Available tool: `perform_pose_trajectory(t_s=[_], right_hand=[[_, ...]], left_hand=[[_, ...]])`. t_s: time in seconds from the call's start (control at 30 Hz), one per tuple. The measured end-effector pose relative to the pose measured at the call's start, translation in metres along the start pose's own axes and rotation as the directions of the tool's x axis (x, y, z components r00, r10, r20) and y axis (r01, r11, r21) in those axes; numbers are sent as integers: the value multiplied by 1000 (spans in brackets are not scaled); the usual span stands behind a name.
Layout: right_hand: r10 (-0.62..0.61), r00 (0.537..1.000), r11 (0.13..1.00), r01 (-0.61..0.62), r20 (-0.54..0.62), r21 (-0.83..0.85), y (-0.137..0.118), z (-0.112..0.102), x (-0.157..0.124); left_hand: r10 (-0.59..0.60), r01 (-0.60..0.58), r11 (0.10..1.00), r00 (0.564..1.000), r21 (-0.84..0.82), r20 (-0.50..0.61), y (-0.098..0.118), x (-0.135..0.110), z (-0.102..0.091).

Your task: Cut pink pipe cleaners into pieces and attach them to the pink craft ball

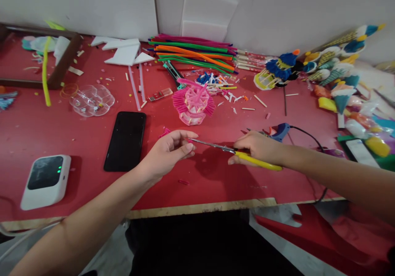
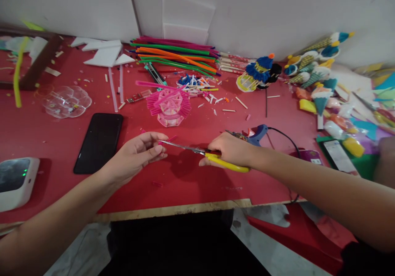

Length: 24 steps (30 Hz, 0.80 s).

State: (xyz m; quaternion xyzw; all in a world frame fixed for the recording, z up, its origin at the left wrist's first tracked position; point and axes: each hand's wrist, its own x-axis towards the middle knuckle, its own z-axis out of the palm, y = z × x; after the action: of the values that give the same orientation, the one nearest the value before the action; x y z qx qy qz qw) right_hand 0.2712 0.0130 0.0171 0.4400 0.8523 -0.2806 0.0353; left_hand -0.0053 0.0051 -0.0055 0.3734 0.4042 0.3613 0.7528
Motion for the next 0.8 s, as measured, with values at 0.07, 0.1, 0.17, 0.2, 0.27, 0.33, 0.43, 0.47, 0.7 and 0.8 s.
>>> perform_pose_trajectory(t_s=[0.07,0.1,0.17,0.2,0.27,0.33,0.43,0.47,0.7,0.8], right_hand=[[26,1000,999,-26,6,-19,1,-1,-2],[36,999,999,-36,5,-30,1,-2,-4],[46,999,997,-47,-10,-53,3,-1,-9],[48,999,996,-49,-23,-68,3,-1,-12],[63,996,991,-70,-64,-116,3,3,-18],[109,987,976,-128,-117,-177,1,9,-24],[192,960,940,-240,-204,-242,-1,22,-29],[204,953,932,-258,-222,-253,0,26,-31],[68,988,977,-94,-138,-192,13,33,-42],[21,989,957,-63,-148,-284,0,23,-43]], left_hand=[[0,0,1000,1000,17,-8,0,-1,0],[-1,1,1000,1000,28,-15,0,-2,0],[15,-13,999,999,53,-41,1,-2,0],[43,-38,997,997,63,-68,1,-2,0],[132,-125,991,980,56,-149,2,-2,0],[222,-227,974,944,9,-245,4,0,0],[309,-353,933,884,-68,-350,9,1,-2],[329,-382,921,868,-77,-372,11,2,-3],[332,-416,903,837,-111,-435,14,7,-10],[311,-405,905,839,-131,-446,14,8,-9]])
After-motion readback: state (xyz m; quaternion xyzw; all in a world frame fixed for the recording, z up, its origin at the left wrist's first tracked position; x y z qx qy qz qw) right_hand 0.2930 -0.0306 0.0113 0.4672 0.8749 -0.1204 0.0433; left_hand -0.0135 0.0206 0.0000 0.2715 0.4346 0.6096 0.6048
